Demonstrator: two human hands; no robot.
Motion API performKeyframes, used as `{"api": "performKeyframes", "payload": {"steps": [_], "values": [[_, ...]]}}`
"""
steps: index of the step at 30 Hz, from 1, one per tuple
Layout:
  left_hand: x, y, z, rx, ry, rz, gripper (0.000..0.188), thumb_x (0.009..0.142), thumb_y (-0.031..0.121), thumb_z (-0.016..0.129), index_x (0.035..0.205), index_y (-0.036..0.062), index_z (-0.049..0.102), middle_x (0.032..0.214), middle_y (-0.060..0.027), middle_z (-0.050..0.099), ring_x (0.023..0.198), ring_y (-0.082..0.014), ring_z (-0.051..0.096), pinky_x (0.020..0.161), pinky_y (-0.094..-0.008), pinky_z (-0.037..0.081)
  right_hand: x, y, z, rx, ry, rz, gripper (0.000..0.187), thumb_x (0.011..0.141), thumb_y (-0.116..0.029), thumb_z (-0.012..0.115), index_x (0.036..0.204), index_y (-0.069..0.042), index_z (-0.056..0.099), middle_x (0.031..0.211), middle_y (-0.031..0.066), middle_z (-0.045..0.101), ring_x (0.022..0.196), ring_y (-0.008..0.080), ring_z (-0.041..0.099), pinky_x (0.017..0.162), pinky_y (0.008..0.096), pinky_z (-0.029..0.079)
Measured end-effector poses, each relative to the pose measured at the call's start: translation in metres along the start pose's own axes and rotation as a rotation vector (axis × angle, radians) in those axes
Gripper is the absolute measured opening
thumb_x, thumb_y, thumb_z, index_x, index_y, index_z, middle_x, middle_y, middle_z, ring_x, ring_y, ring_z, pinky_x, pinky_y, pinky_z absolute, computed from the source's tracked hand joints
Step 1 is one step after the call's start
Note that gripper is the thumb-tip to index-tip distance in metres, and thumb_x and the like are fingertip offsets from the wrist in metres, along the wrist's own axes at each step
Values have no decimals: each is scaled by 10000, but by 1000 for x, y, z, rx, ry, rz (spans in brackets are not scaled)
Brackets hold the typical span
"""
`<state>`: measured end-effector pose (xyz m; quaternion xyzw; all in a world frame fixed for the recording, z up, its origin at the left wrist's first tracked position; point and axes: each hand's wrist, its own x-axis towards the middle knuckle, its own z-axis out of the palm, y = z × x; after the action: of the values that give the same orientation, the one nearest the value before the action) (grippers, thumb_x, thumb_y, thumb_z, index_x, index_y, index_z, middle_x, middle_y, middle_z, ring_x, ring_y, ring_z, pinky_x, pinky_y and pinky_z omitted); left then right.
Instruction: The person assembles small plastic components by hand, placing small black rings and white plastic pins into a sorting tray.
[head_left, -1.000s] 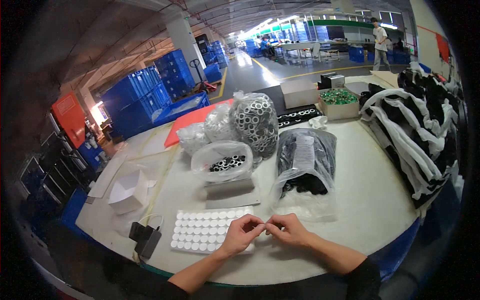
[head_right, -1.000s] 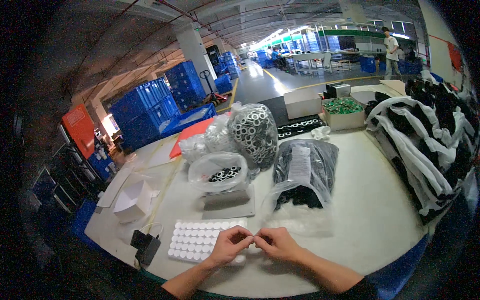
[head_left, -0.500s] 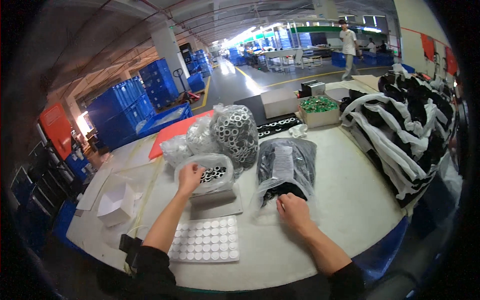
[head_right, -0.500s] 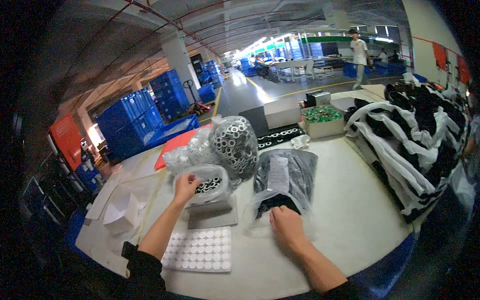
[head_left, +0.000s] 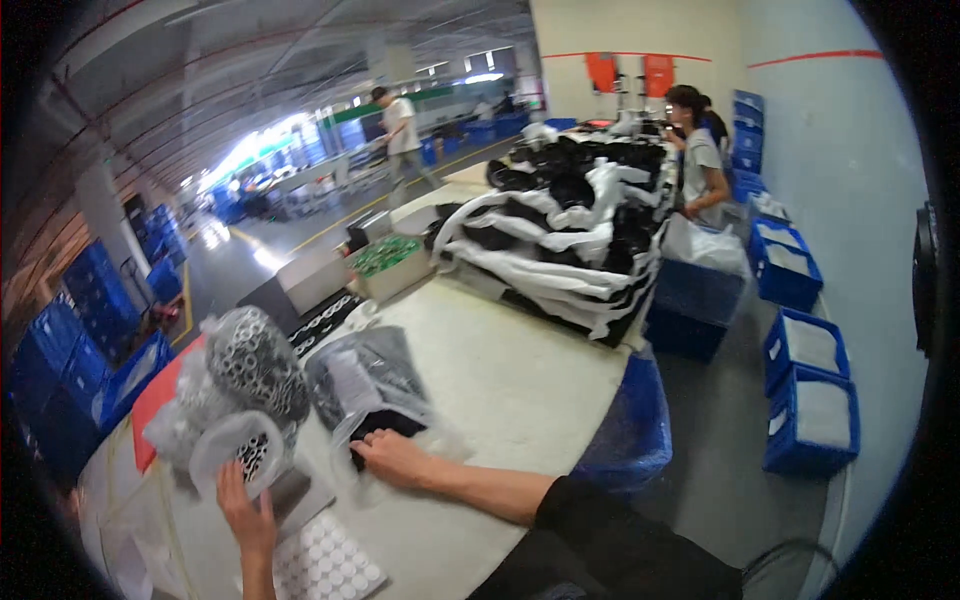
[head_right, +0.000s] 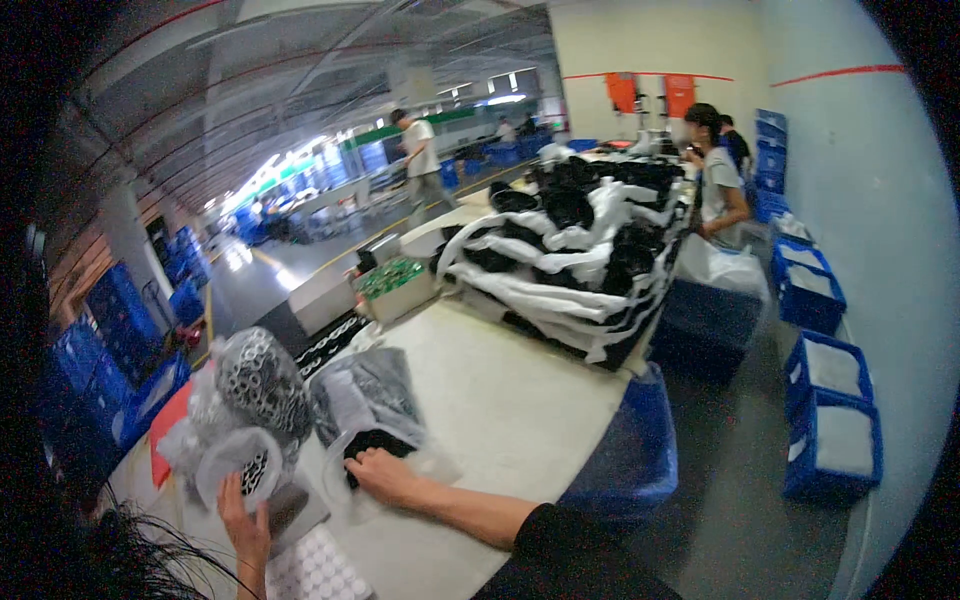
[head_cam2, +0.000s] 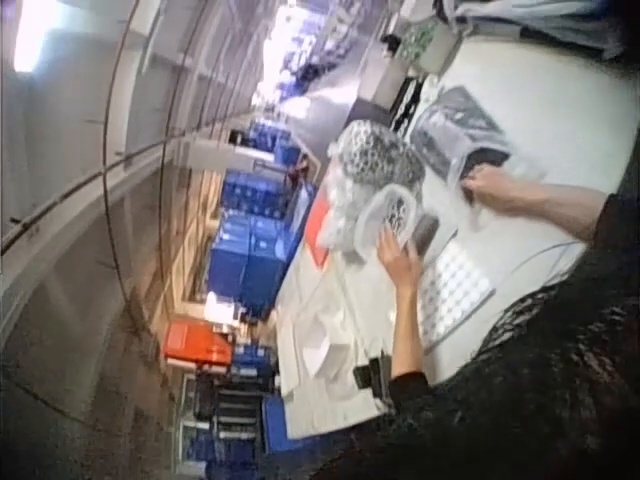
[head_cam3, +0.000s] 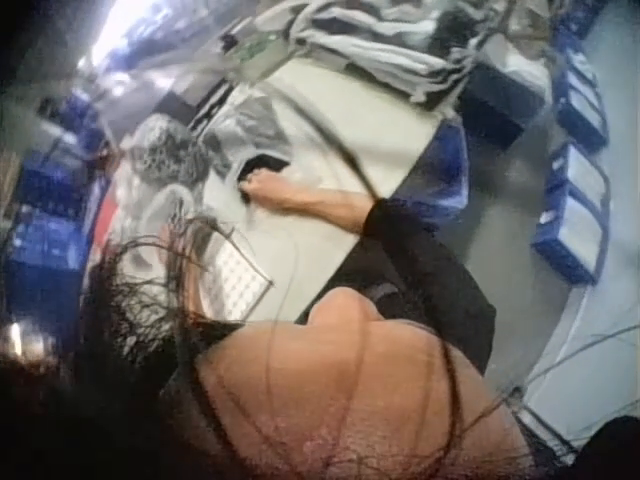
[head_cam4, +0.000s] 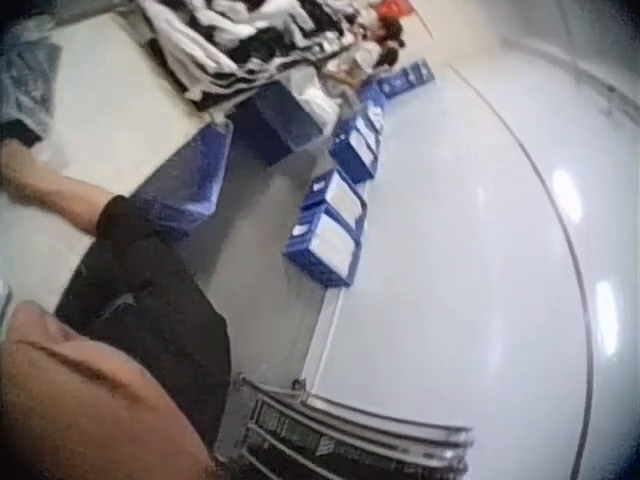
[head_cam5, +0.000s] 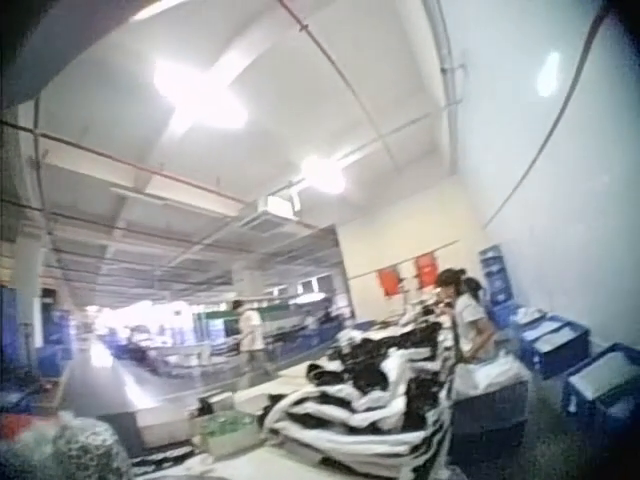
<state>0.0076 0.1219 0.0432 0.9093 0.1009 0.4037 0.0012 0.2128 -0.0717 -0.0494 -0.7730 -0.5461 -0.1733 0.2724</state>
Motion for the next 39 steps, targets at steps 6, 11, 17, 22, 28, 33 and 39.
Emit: {"api": "performKeyframes", "payload": {"steps": [6, 11, 17, 22, 28, 33, 39], "values": [[-56, 20, -55, -213, -29, -181, 334, 705, 10, 599, 1035, -26, 566, 1079, -204, 544, 1036, -360, 491, 929, -436, 366, -14, 0, -7, 415, 167, 148, 410, 706, -114, 625, 1098, -16, 560, 894, 171, 579, 823, 323, 579, 742, 401, 474], [-117, 41, -63, -336, -75, -496, 149, 686, 2, 622, 833, 0, 646, 844, -134, 623, 846, -277, 568, 779, -362, 440, -28, 2, -19, 502, 212, 167, 189, 634, 19, 688, 815, -26, 660, 893, 132, 593, 740, 224, 613, 672, 316, 510], [-140, 57, -78, -209, -131, -545, 87, 731, 38, 639, 816, 31, 658, 776, -103, 623, 782, -269, 572, 704, -357, 453, -22, -20, -37, 476, 18, 81, 172, 717, -23, 680, 887, -41, 658, 919, 131, 593, 763, 267, 611, 671, 338, 509], [-137, 56, -84, -203, -185, -472, 102, 740, 47, 643, 836, 22, 668, 773, -91, 622, 760, -243, 569, 673, -335, 468, -24, -16, -33, 245, -27, 116, 200, 755, -90, 664, 954, -71, 651, 899, 150, 583, 876, 326, 560, 753, 408, 463], [-152, 63, -81, -255, -179, -579, 74, 729, 44, 660, 800, 22, 664, 759, -86, 627, 764, -242, 572, 668, -333, 475, -19, -13, -43, 435, -235, 208, 135, 740, -120, 677, 864, -66, 676, 809, 142, 587, 780, 317, 582, 689, 401, 476], [-145, 66, -75, -276, -150, -649, 95, 721, 40, 666, 815, 26, 665, 758, -77, 616, 773, -244, 561, 652, -334, 479, -18, -10, -36, 325, -96, 128, 149, 716, -96, 664, 826, -35, 584, 802, 149, 586, 794, 323, 580, 683, 413, 467], [-146, 66, -78, -234, -189, -517, 109, 714, 52, 682, 822, 45, 668, 759, -64, 598, 779, -240, 545, 668, -333, 460, -19, -13, -55, 433, -145, 161, 144, 711, -14, 666, 848, -35, 627, 771, 107, 573, 672, 223, 566, 597, 328, 460]]}}
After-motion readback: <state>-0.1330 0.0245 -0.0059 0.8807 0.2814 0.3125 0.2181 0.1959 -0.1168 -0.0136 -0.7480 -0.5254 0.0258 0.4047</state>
